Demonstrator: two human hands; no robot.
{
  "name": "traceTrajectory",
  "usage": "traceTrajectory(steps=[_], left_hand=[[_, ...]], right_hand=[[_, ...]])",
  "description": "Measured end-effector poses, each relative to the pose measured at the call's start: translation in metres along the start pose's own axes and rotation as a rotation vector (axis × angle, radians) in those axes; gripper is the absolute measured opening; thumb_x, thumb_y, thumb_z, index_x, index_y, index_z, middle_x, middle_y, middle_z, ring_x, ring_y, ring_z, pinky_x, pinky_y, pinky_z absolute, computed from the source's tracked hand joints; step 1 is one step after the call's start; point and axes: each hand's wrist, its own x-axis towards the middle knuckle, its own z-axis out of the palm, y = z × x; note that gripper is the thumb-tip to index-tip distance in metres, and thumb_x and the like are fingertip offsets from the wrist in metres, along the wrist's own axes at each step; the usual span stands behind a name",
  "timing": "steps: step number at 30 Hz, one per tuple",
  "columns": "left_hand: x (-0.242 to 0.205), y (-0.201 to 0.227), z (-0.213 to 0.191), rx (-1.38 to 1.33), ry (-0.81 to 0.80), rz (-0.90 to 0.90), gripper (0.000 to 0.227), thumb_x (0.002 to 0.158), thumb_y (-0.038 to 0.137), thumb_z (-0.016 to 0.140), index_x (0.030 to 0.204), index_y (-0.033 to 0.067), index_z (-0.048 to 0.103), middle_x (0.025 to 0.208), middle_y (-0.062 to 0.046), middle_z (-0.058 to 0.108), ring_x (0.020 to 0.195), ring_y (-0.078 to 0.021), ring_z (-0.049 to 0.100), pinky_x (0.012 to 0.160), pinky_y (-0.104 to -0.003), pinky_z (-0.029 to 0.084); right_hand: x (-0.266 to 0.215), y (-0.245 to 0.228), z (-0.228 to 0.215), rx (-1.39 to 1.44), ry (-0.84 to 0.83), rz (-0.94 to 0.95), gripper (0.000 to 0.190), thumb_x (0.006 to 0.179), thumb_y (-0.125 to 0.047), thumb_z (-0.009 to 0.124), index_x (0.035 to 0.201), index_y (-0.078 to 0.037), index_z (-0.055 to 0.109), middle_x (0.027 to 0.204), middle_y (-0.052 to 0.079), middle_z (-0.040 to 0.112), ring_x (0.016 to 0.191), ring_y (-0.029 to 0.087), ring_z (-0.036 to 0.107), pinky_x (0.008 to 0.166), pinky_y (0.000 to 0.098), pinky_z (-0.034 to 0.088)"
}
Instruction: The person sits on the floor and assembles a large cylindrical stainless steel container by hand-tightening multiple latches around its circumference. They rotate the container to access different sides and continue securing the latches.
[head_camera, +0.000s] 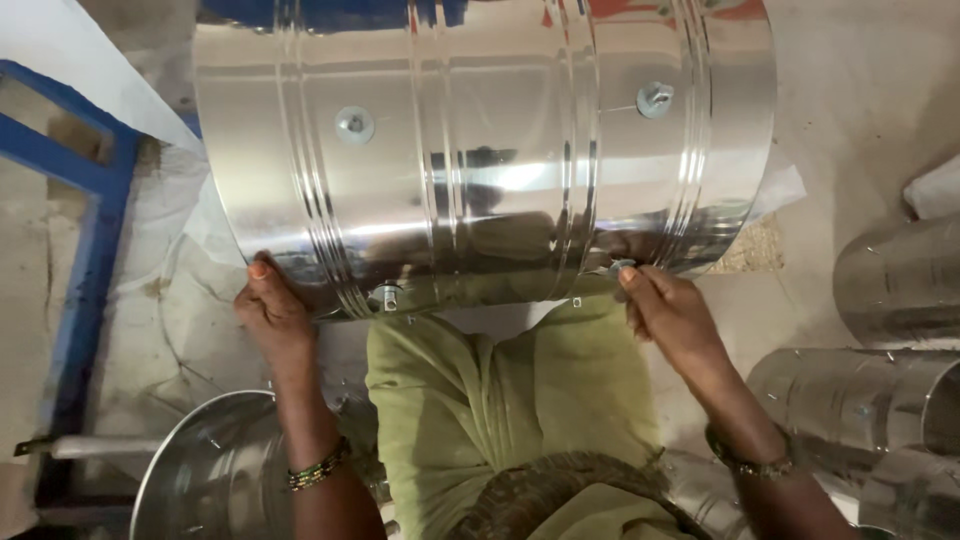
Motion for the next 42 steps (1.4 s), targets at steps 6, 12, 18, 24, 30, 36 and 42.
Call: traceTrajectory(steps=[6,12,18,24,30,36,42], left_hand=[[0.003,-0.010,0.000,0.001,0.009,0.036,0.063,0.115,0.054,0.040,0.079,0.0029,0.046,0.065,0.004,0.036,0.063,-0.0084,0.031,0.056,-0.032,0.023],[0.000,-0.002,0.001,-0.064,0.009,0.021,0.063,0.115,0.054,0.041,0.079,0.0035,0.045,0.065,0.004,0.037,0.060,-0.0071,0.033,0.055,-0.030,0.024],[0.000,0.006,0.003,-0.079,0.000,0.034,0.064,0.116,0.056,0.041,0.078,0.0048,0.045,0.064,0.004,0.037,0.059,-0.0063,0.032,0.055,-0.029,0.023],[0.002,0.007,0.004,-0.138,-0.024,0.003,0.062,0.114,0.056,0.041,0.077,0.0051,0.045,0.061,0.004,0.039,0.054,-0.0058,0.035,0.051,-0.028,0.025],[0.002,0.007,0.004,-0.112,-0.009,-0.001,0.059,0.116,0.054,0.043,0.082,0.0061,0.048,0.065,0.005,0.040,0.057,-0.0056,0.035,0.052,-0.027,0.026],[0.004,0.005,0.008,-0.194,0.000,-0.035,0.055,0.113,0.053,0.044,0.081,0.0087,0.049,0.063,0.006,0.040,0.054,-0.0047,0.034,0.049,-0.026,0.024],[0.004,0.003,0.007,-0.186,-0.016,-0.038,0.056,0.113,0.054,0.043,0.080,0.0092,0.048,0.063,0.006,0.039,0.054,-0.0048,0.035,0.049,-0.027,0.026]], right_hand=[[-0.012,-0.035,-0.006,-1.024,0.249,-0.678,0.034,0.095,-0.037,0.065,0.085,-0.005,0.061,0.065,0.008,0.060,0.051,0.023,0.059,0.046,0.0368,0.048],[0.002,-0.045,-0.019,-1.425,0.049,-0.865,0.026,0.096,-0.028,0.060,0.077,-0.010,0.060,0.062,0.007,0.061,0.051,0.020,0.061,0.046,0.0349,0.051],[0.005,-0.049,-0.018,-1.378,0.005,-0.756,0.037,0.101,-0.035,0.055,0.072,-0.012,0.060,0.051,0.006,0.059,0.042,0.020,0.059,0.040,0.0361,0.049],[0.001,-0.033,-0.008,-0.455,-0.012,-0.154,0.045,0.104,-0.039,0.053,0.072,-0.009,0.063,0.050,0.006,0.059,0.040,0.016,0.055,0.043,0.0336,0.044],[0.015,-0.002,-0.007,0.267,-0.114,0.109,0.044,0.104,-0.039,0.056,0.077,-0.003,0.060,0.055,0.005,0.058,0.041,0.012,0.051,0.039,0.0284,0.040],[0.018,0.004,-0.001,0.401,-0.111,0.146,0.046,0.104,-0.041,0.056,0.078,-0.003,0.061,0.054,0.006,0.056,0.039,0.013,0.048,0.037,0.0275,0.039],[0.001,-0.012,-0.004,0.151,-0.029,0.006,0.049,0.104,-0.042,0.053,0.073,-0.006,0.063,0.057,0.004,0.063,0.048,0.012,0.060,0.047,0.0302,0.049]])
